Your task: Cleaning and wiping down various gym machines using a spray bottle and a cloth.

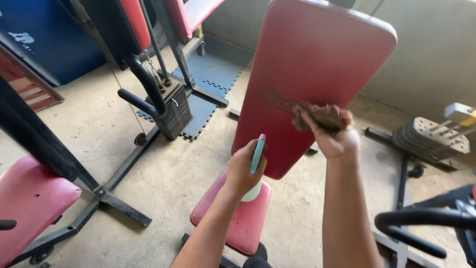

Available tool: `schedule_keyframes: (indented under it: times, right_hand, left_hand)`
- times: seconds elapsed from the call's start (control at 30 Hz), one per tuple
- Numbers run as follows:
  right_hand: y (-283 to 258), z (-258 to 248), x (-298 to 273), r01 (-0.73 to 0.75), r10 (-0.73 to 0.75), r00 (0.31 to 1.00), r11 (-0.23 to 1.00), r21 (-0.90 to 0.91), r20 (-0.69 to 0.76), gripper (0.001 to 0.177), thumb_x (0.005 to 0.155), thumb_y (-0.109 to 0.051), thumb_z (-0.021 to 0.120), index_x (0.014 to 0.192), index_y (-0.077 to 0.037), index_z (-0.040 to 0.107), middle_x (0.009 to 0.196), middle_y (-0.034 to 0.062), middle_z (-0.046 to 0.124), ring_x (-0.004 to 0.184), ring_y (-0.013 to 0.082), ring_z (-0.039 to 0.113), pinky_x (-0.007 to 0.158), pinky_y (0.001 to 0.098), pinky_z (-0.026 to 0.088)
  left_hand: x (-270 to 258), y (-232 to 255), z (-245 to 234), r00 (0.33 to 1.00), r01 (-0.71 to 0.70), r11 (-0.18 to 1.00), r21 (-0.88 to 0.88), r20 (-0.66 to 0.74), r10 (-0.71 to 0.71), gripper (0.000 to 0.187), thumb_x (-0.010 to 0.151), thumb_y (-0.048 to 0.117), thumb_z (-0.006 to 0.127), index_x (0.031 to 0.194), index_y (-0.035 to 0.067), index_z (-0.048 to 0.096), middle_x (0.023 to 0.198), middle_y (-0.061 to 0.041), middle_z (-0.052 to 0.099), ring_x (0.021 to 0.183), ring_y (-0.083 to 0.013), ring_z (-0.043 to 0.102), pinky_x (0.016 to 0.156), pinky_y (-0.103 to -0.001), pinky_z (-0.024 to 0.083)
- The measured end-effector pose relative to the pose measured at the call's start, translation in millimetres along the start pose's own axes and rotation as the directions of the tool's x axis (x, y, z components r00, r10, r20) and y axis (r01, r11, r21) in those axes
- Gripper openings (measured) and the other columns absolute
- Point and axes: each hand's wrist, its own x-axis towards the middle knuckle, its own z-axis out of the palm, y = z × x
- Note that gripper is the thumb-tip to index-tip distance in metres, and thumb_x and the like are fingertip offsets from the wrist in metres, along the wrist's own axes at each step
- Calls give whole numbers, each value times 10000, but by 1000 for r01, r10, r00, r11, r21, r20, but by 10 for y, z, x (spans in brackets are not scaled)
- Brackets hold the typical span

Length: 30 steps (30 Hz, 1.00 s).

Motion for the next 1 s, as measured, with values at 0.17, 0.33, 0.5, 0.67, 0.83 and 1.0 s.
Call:
schedule_keyframes:
  times: [0.17,0.33,0.5,0.67,0.83,1.0]
  right_hand:
    - [116,903,-462,234,-138,961,867,-440,239,486,1116,-335,309,968,-18,646,974,170,703,984,367,708,1086,604,531]
    - [724,1637,-775,310,-477,874,408,-859,89,486,1141,-320,347,1181,95,597,1069,345,618,966,473,613,901,573,505]
    - [620,1098,-256,373,-204,438,-844,-384,875,463,1176,-367,442,1554,-100,418,1681,230,295,1576,398,241,1258,583,360]
    - [422,828,347,119,-26,475,-988,-93,880,649,1129,-402,590,1702,-282,310,1758,170,116,1633,383,76,1339,658,99]
    - [500,81,489,174,120,623,-985,13,773,739,1046,-423,620,1687,-237,301,1727,204,119,1594,418,64,1275,669,36]
    - [690,-1233,388,311,367,778,-930,195,510,737,937,-374,603,1615,-215,363,1696,99,233,1555,322,211,1228,595,160]
  left_hand:
    - [-4,104,-90,999,35,995,-88,-34,-38,298,959,350,640,1196,180,703,1010,-22,793,921,-228,779,788,-366,606]
    - [39,84,-58,978,203,978,-45,52,-201,311,1003,412,563,1151,177,705,961,-27,790,890,-221,782,791,-351,599]
    - [85,-161,125,994,41,997,-71,-102,-48,348,1001,413,580,1116,103,687,944,-93,782,872,-265,777,737,-377,599]
    - [190,-289,318,983,162,986,26,-88,-159,339,986,405,619,1120,105,703,912,-111,781,837,-300,768,710,-404,588]
    - [298,-447,495,963,245,969,33,-120,-240,384,927,389,701,1185,105,693,925,-145,774,856,-337,766,721,-419,588]
    - [250,-832,718,966,234,964,123,-138,-217,555,782,249,795,1279,85,610,1019,-186,735,912,-391,715,746,-475,578]
